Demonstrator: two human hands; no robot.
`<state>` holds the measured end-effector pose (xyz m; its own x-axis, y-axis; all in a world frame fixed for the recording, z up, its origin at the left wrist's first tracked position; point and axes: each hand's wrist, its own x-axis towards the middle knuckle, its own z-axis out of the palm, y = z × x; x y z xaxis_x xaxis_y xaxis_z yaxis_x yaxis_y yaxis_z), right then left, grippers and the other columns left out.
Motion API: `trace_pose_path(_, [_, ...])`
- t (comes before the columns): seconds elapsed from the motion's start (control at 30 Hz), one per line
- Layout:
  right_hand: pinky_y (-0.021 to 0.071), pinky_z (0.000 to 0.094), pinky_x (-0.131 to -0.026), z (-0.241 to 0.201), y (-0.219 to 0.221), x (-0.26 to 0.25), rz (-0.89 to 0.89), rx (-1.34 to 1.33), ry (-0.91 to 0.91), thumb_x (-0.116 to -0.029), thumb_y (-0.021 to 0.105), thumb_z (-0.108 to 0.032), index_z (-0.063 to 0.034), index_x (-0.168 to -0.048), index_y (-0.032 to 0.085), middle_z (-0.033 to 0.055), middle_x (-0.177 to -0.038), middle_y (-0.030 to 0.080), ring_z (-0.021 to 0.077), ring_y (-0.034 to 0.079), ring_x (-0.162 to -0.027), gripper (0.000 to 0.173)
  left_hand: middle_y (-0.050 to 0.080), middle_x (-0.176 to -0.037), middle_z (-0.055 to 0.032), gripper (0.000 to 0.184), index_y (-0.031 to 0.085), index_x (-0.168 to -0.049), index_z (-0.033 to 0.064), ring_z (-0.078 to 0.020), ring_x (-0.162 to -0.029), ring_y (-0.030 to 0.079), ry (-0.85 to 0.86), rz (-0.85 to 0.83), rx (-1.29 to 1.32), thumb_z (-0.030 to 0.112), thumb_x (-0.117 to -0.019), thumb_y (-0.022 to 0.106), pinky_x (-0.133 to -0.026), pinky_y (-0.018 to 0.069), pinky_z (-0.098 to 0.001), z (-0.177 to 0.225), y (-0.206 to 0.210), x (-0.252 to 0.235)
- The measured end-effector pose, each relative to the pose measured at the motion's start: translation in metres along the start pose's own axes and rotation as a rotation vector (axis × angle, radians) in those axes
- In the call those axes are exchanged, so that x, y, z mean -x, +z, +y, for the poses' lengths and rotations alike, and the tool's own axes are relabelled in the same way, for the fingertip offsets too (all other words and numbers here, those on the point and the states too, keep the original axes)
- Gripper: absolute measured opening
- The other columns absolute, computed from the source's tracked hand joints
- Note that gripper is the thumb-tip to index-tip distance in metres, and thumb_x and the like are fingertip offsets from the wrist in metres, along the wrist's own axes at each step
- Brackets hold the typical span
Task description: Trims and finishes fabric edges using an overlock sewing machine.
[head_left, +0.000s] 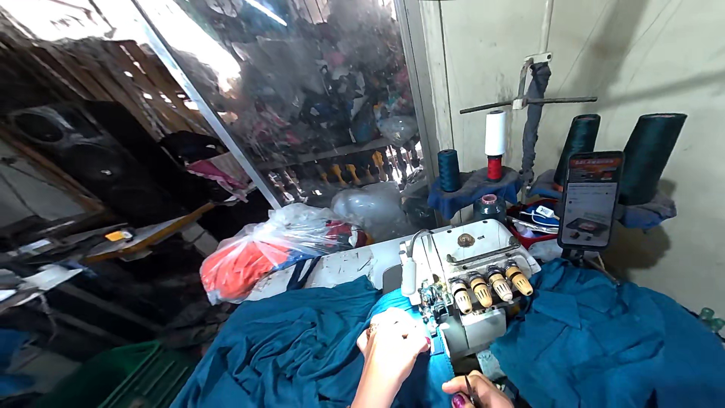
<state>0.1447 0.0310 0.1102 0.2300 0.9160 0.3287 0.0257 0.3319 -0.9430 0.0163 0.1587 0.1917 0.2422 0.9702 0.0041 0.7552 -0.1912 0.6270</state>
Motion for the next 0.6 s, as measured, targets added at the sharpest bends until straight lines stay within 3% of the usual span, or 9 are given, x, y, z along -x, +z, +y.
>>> trace_pose_path(0.13, [0.0525,0.0209,-0.084,0.001,0.001,-0.001,0.006,0.003,-0.002,-0.0936,0.055,0.002,0.0057,-0.109,0.073,0.011,-0.098,0.07,0.0053,0.063,-0.092,0.024,0.066,-0.116,-0.0177,0.026,0.075,-0.097,0.0026,-0.0347,-0.123,0.052,-0.018,0.016,-0.043,0.022,-0.0805,0.081,-0.109,0.0237,-0.0622,0.004,-0.001,-0.003])
trace_pose_path(0.33, [0.0515,0.0172,-0.079,-0.003,0.001,-0.002,0.018,-0.013,0.042,-0.0934,0.055,0.003,0.0053,-0.108,0.073,0.0084,-0.097,0.068,0.0016,0.061,-0.087,0.023,0.063,-0.124,-0.0212,0.03,0.073,-0.1,0.0007,-0.0359,-0.129,0.05,-0.055,-0.035,-0.17,0.026,-0.0858,0.077,-0.112,0.0234,-0.061,0.013,-0.003,-0.007])
trace_pose_path(0.47, [0.051,0.0163,-0.078,-0.002,0.0,-0.003,0.016,-0.01,0.04,-0.0934,0.055,0.003,0.005,-0.107,0.073,0.0075,-0.097,0.068,0.0009,0.061,-0.086,0.023,0.064,-0.12,-0.02,0.025,0.072,-0.091,0.0009,-0.036,-0.128,0.051,-0.015,0.001,-0.168,0.025,-0.0856,0.075,-0.109,0.0247,-0.0619,0.01,-0.001,-0.007])
trace_pose_path(0.6, [0.0507,0.0159,-0.077,-0.002,0.0,-0.004,0.023,-0.003,0.045,-0.0931,0.056,0.003,0.0043,-0.106,0.074,0.0067,-0.094,0.067,0.0007,0.061,-0.084,0.023,0.063,-0.121,-0.0207,0.023,0.073,-0.089,0.0008,-0.0365,-0.128,0.051,0.007,-0.003,-0.145,0.024,-0.0874,0.073,-0.109,0.0245,-0.0628,0.008,0.001,-0.007])
